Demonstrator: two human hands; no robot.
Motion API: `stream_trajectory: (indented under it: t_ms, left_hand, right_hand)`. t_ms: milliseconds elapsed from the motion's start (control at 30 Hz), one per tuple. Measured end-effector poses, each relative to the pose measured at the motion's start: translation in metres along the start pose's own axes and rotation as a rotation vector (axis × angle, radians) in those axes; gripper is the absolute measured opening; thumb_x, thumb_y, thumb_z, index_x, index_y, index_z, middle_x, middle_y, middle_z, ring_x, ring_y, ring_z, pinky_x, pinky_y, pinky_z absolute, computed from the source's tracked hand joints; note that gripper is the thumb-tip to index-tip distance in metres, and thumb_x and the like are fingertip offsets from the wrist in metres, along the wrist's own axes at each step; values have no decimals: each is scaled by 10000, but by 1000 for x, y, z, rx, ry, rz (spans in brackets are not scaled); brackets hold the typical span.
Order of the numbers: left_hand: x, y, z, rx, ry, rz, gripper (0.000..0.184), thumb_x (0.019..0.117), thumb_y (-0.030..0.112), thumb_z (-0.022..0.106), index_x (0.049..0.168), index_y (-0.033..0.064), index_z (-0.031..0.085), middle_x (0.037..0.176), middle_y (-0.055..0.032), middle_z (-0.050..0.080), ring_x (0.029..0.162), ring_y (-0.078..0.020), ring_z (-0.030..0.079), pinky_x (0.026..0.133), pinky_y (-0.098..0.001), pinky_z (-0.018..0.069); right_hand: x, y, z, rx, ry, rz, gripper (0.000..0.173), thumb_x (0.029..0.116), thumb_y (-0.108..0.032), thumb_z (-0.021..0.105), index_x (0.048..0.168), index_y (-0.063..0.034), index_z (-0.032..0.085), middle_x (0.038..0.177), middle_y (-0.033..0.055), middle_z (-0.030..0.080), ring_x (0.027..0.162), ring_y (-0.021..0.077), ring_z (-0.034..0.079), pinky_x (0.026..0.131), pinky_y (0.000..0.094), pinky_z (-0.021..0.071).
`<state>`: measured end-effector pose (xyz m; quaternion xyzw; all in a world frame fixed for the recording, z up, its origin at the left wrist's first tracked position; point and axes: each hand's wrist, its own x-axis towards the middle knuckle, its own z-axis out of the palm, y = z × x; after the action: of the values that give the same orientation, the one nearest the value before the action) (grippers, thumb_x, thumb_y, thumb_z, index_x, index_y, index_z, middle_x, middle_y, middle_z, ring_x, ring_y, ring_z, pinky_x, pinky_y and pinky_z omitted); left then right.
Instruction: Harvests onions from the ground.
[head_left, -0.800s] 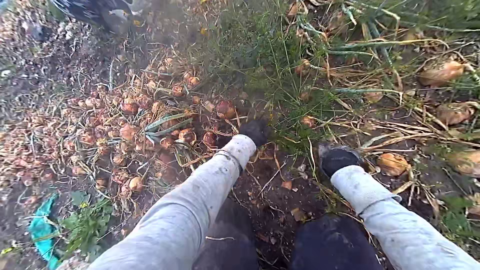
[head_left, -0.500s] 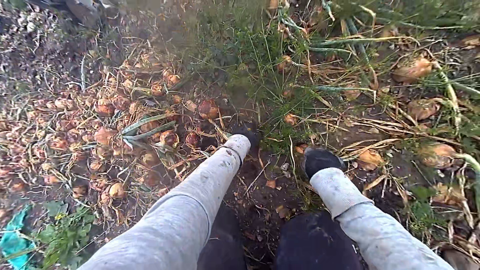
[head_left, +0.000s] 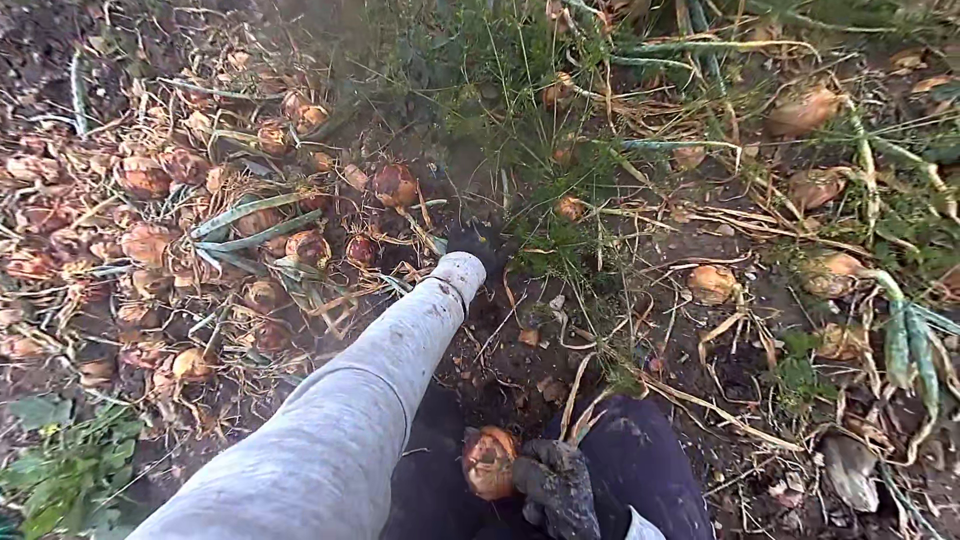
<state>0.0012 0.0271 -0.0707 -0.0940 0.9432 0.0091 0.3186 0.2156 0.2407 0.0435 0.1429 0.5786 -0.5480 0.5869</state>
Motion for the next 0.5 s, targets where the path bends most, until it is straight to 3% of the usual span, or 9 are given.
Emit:
stream_trajectory:
  t_ms: [33,100,167,300,367,500]
  left_hand:
    - [0,1,0,-21,11,14,784,1031,646,400,1631,152,293,1629,-238,357,1511,-442,323,1208,-648,230]
    - [0,4,1,-74,60,19,773,982,682,476,1563,176,425,1575,-233,435,1460,-446,402,1142,-662,343]
    - [0,9,-1,-81,6,-15,809,962,729,464,1579,208,407,1601,-255,382,1469,-457,383,1129,-662,360]
    - [10,10,-9,8,-37,-3,826,953,735,467,1546,160,455,1523,-255,483,1403,-442,475,1086,-646,419]
    - [17,2,-5,12,-8,27,769,990,664,480,1532,118,462,1519,-263,481,1383,-456,491,1074,-658,427]
    - [15,-13,-6,-103,40,51,577,1029,466,526,1531,184,480,1561,-176,480,1398,-430,490,1071,-671,426]
  right_hand:
    - [11,4,3,171,14,55,139,1029,-143,562,1002,-19,618,709,9,627,539,65,582,502,220,498]
    - [27,4,6,410,88,119,154,1084,-142,498,1023,-34,589,724,14,628,515,60,574,452,196,480]
    - [34,0,8,527,229,123,217,1103,-166,467,998,-34,603,704,19,623,497,63,560,430,190,458]
    - [25,-9,-20,633,467,8,266,1095,-180,480,961,-18,644,667,34,630,472,76,564,403,203,465]
    - [8,-13,-41,645,548,-114,267,1099,-174,465,954,-25,632,677,38,633,474,71,551,406,196,454]
    - [-15,-13,-77,718,686,-300,283,1100,-171,417,924,-64,612,631,5,595,428,42,492,377,185,435]
